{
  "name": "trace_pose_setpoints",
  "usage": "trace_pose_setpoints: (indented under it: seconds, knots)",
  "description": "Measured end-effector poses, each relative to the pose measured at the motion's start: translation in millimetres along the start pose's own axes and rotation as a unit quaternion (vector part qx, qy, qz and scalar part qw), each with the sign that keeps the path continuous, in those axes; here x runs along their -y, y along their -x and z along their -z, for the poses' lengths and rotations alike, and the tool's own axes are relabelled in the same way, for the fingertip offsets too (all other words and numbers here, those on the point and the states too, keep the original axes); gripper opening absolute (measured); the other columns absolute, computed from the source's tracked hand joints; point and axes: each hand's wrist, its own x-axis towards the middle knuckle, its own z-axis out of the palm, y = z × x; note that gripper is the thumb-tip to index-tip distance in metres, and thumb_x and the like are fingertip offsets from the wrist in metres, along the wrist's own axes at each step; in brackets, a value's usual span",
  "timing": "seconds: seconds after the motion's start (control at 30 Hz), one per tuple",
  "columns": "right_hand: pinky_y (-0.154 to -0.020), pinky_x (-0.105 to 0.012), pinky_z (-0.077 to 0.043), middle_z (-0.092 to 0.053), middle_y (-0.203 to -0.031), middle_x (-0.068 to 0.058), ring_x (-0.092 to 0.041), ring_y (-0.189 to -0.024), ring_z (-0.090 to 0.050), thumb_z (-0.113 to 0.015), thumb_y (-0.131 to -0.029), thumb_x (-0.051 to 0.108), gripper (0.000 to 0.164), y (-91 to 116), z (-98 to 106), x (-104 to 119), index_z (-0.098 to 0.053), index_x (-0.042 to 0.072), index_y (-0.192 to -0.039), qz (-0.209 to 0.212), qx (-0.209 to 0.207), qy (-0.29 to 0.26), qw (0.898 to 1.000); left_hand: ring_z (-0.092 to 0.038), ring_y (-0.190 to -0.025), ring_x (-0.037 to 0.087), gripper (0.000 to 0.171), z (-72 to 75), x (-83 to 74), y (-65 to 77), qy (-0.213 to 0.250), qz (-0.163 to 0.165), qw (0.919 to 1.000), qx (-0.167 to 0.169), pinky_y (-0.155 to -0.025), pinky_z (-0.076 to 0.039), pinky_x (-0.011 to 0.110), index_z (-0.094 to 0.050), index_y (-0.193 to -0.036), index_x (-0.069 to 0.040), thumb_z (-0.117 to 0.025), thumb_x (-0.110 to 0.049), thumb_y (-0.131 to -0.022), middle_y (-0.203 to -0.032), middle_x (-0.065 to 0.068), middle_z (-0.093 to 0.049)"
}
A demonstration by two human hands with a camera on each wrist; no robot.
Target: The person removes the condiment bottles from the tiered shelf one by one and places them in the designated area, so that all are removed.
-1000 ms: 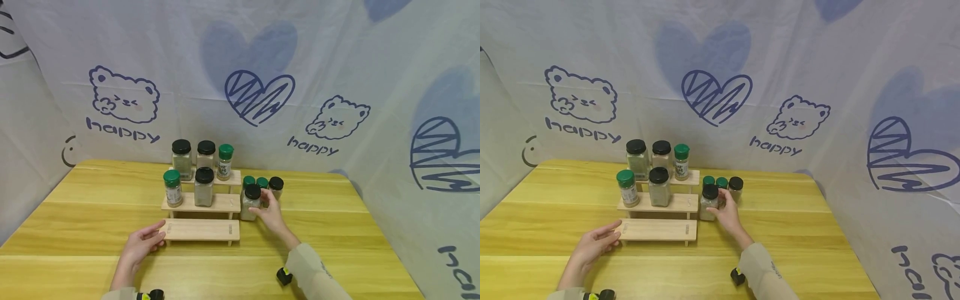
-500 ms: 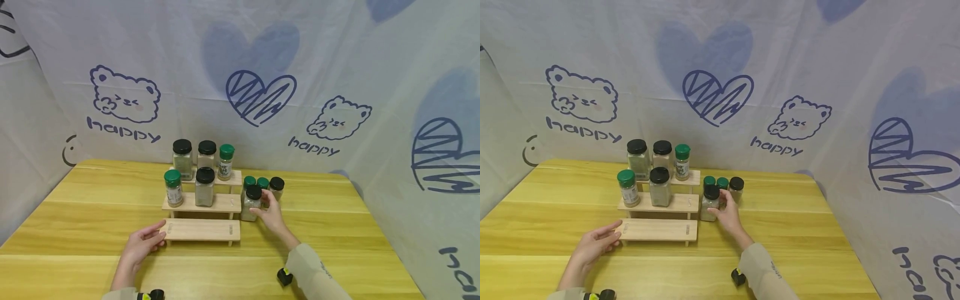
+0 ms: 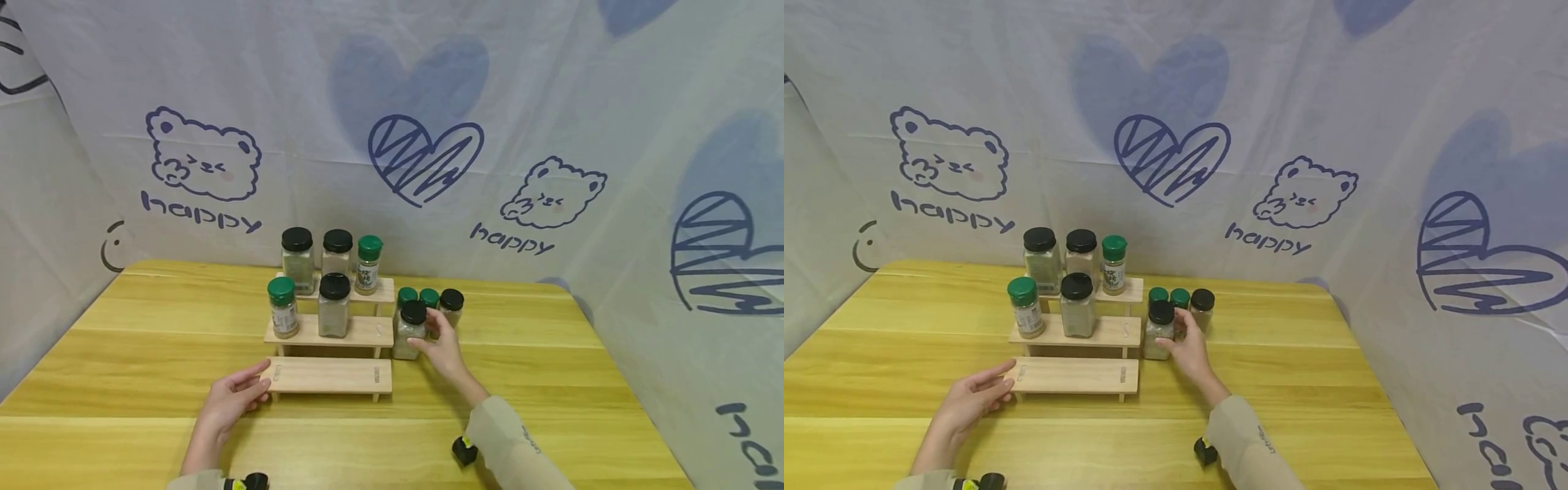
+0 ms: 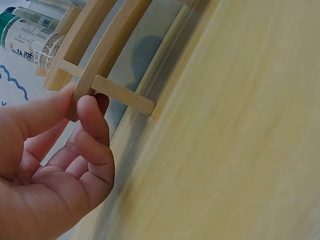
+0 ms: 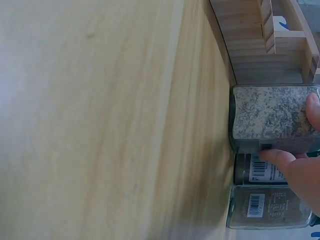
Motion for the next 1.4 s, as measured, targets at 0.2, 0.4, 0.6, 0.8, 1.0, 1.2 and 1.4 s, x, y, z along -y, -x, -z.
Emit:
trace_pose_setpoints:
  seconds: [0.2,0.4,0.6,0.8,1.0,1.2,1.4]
  knots:
    - [-0.087,-0.048,-0.038,-0.050,-0.112,-0.026,-0.039,-0.104,-0.047,-0.069,-0.074,-0.005,0.055,-4,0,-22,-0.041,-0.009,-0.122,-0.014,0.011,0.008,1.000,-0.059,-0.066,0.010,0.044,-0.1,0.6,-0.2,0.000,-0.002,1.0000,-0.001,-0.056,-0.045,0.021,-0.046,-0.125,0.004,-0.060,-0.005,-0.084,-0.079,-0.002,-0.061]
    - [-0.090,-0.046,-0.038,-0.046,-0.117,-0.025,-0.038,-0.109,-0.044,-0.069,-0.074,-0.003,0.060,-1,0,-22,-0.038,-0.007,-0.126,-0.036,0.018,-0.013,0.999,-0.059,-0.065,0.009,0.044,-0.2,1.9,-0.3,0.003,-0.004,1.0000,0.001,-0.056,-0.045,0.021,-0.047,-0.124,0.005,-0.061,-0.004,-0.084,-0.079,-0.002,-0.061]
    - [-0.089,-0.048,-0.038,-0.043,-0.119,-0.025,-0.038,-0.109,-0.043,-0.068,-0.076,-0.001,0.061,2,3,-20,-0.035,-0.006,-0.127,-0.055,0.008,-0.045,0.997,-0.059,-0.065,0.009,0.044,0.2,1.1,-1.6,-0.003,-0.002,1.0000,0.001,-0.056,-0.045,0.022,-0.046,-0.125,0.004,-0.061,-0.006,-0.084,-0.079,-0.002,-0.061]
    - [-0.086,-0.043,-0.042,-0.045,-0.117,-0.026,-0.040,-0.106,-0.045,-0.066,-0.079,0.002,0.054,6,8,-17,-0.038,-0.009,-0.124,-0.066,-0.023,-0.053,0.996,-0.059,-0.066,0.010,0.045,0.3,0.6,-2.1,-0.009,0.002,1.0000,0.000,-0.057,-0.045,0.022,-0.046,-0.126,0.003,-0.061,-0.007,-0.085,-0.080,-0.002,-0.061]
    - [-0.070,-0.018,-0.046,-0.047,-0.107,-0.033,-0.042,-0.096,-0.048,-0.062,-0.080,-0.006,0.039,13,9,7,-0.045,-0.017,-0.113,-0.060,-0.074,-0.068,0.993,-0.059,-0.066,0.010,0.045,0.5,2.0,-1.5,-0.008,0.004,1.0000,0.000,-0.057,-0.045,0.022,-0.045,-0.126,0.003,-0.061,-0.007,-0.085,-0.080,-0.002,-0.062]
    - [-0.059,-0.012,-0.042,-0.053,-0.094,-0.032,-0.015,-0.078,-0.053,-0.061,-0.079,-0.009,0.025,20,8,21,-0.051,-0.020,-0.099,-0.028,-0.144,-0.068,0.987,-0.059,-0.067,0.010,0.045,0.5,3.1,-1.1,-0.007,0.002,1.0000,0.001,-0.057,-0.045,0.022,-0.045,-0.126,0.003,-0.061,-0.007,-0.085,-0.081,-0.002,-0.062]
    - [-0.057,-0.011,-0.041,-0.054,-0.086,-0.029,-0.003,-0.071,-0.051,-0.059,-0.079,-0.011,0.017,23,7,26,-0.052,-0.020,-0.092,0.018,-0.176,-0.082,0.981,-0.059,-0.067,0.010,0.045,0.1,3.2,-1.1,-0.004,0.004,1.0000,0.001,-0.057,-0.045,0.022,-0.046,-0.126,0.003,-0.061,-0.007,-0.085,-0.081,-0.002,-0.061]
